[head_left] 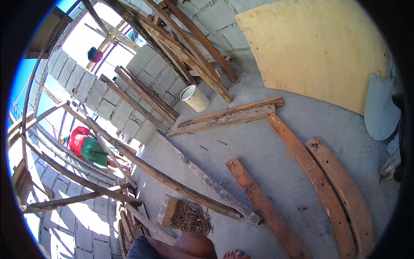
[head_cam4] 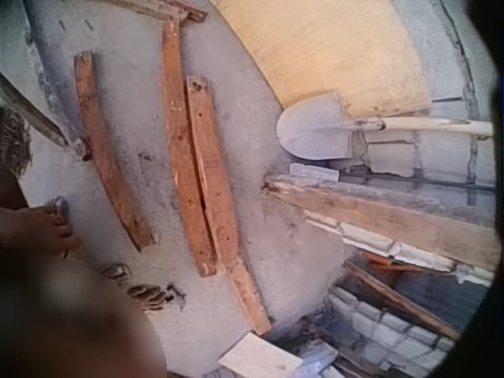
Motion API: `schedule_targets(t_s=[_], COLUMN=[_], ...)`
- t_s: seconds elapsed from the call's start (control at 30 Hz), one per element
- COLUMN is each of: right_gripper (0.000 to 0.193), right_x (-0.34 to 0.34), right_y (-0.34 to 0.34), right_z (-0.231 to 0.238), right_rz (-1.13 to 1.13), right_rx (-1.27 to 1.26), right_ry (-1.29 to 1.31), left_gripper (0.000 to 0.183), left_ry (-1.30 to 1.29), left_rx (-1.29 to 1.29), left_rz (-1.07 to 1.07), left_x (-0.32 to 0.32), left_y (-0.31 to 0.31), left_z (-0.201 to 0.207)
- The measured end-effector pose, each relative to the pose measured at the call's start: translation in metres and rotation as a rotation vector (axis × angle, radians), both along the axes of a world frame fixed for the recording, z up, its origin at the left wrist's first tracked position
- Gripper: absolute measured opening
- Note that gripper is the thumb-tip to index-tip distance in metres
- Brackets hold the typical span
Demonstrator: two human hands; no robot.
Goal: The person arranges wooden planks on the floor, picks up nails, and uses a hammer to drive nails into the wood to join the pieces. The person then lifts the assembled wooden frame and places it against a wall.
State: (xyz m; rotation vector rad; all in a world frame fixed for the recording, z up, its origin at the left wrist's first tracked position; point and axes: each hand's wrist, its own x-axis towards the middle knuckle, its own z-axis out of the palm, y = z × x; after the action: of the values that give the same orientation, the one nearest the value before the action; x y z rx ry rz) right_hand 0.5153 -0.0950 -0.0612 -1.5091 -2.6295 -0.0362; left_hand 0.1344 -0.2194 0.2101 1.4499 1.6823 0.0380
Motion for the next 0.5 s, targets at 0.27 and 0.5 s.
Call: schedule_targets(t_s=[0.27, 0.5], right_gripper=[0.093, 0.052], right_x=[0.062, -0.023], right_y=[0.012, 0.128], right_z=[-0.019, 0.115], right_rz=[0.237, 0.534], right_rx=[-0.188, -0.891], right_ry=[-0.36, -0.532], left_gripper=[0.053, 0.063], left_ry=[-0.28, -0.587], left_rx=[-0.039, -0.196], left_rz=[0.056, 0.436], left_x=[0.082, 0.077], left_y=[-0.037, -0.053], left_z=[0.03, 0.008])
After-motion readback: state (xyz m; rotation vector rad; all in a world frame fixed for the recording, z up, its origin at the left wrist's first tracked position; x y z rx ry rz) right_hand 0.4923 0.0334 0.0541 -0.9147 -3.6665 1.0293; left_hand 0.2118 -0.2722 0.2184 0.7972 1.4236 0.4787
